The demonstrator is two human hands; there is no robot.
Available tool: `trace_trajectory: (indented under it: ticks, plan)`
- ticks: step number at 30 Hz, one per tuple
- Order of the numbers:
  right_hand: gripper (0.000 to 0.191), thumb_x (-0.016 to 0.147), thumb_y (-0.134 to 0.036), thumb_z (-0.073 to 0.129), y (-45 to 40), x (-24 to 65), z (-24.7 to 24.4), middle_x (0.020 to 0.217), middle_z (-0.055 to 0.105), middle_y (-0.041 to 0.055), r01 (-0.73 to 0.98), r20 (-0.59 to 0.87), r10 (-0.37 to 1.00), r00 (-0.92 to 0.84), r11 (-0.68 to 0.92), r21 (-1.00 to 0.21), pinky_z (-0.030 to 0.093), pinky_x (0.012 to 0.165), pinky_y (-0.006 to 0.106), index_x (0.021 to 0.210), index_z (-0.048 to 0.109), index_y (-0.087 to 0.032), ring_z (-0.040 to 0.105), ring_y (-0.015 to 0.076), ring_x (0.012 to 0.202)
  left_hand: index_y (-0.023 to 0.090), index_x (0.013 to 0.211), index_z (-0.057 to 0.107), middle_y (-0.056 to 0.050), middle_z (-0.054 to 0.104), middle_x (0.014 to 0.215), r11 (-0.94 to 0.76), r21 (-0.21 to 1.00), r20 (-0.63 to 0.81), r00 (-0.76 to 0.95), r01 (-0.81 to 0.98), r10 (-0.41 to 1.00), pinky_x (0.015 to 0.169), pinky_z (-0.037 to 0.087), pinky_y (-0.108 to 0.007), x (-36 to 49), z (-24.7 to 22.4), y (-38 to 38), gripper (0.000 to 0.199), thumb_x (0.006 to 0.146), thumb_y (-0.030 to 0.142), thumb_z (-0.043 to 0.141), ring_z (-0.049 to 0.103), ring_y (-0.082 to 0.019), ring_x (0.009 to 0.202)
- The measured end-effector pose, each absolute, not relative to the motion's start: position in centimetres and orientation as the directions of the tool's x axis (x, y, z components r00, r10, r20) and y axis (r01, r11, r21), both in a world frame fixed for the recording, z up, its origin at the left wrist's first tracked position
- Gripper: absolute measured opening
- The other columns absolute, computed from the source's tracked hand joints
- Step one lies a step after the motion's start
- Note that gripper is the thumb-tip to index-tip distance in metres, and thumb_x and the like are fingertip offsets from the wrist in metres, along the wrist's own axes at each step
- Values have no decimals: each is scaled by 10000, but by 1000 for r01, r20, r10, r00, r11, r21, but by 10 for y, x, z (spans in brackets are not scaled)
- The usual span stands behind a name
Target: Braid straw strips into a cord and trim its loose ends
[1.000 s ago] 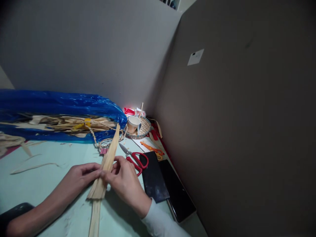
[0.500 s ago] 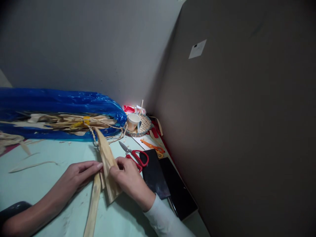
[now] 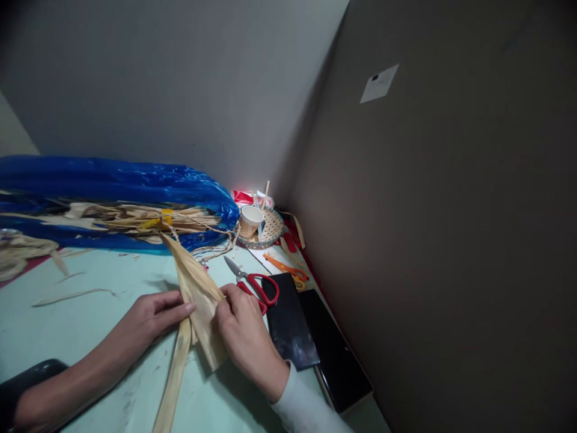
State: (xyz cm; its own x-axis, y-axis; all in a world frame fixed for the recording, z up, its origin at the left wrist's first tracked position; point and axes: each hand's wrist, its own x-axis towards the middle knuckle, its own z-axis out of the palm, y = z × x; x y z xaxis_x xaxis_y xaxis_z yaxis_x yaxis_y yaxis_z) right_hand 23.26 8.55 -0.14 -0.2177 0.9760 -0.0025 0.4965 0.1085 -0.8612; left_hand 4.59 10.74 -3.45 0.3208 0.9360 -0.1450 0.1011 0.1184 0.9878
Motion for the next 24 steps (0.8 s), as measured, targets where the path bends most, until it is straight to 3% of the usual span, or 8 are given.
trace_trajectory:
  ticks: [3,5,7,10,12,17,24]
  plan:
    - [176,978,-230,402,83,230,-3,857,607,29,511,0,980,-200,104,-853,367,715,285,990,571,-183,548,192,814,167,971,723,-6,778,852,124,988,-148,321,95,936,867,547,-446,46,-34,107,309,890,462,672,729,-225,830]
    - [162,951,-326,517,82,227,-5,804,580,11,540,7,980,-200,116,-834,335,672,276,1012,569,-185,517,191,774,168,978,740,-18,798,875,118,988,-143,321,95,936,865,544,-430,45,-33,108,278,861,418,701,732,-242,875]
    - [179,885,-359,628,82,225,-6,701,510,-27,576,25,981,-194,135,-806,273,617,269,898,555,-196,450,164,685,174,970,765,-34,822,902,117,989,-141,311,94,940,862,539,-410,45,-31,108,256,820,377,722,731,-268,911]
    - [260,875,-246,584,87,224,-6,593,391,-55,603,50,988,-149,131,-787,192,578,289,674,425,-205,336,127,589,185,957,790,-32,843,922,138,987,-156,287,80,945,855,532,-381,46,-29,107,258,766,354,747,733,-292,900]
    - [295,885,-219,529,90,226,-6,575,381,-53,578,38,990,-139,112,-808,189,567,290,630,381,-207,335,119,576,185,973,791,-24,846,930,160,985,-172,281,66,944,860,526,-374,47,-27,105,268,764,346,747,734,-291,896]
    - [340,925,-363,452,94,234,-8,585,308,-61,464,-68,971,-229,48,-885,217,497,248,631,367,-216,309,101,545,162,998,764,-40,833,906,198,980,-200,293,37,935,837,515,-385,47,-26,102,301,816,398,718,737,-260,854]
    - [233,832,-387,579,93,236,-5,663,451,-27,432,-112,940,-322,40,-901,263,505,225,760,569,-165,403,117,610,174,1004,707,-23,776,919,188,982,-188,335,32,923,886,520,-451,45,-31,104,364,883,514,659,718,-223,838]
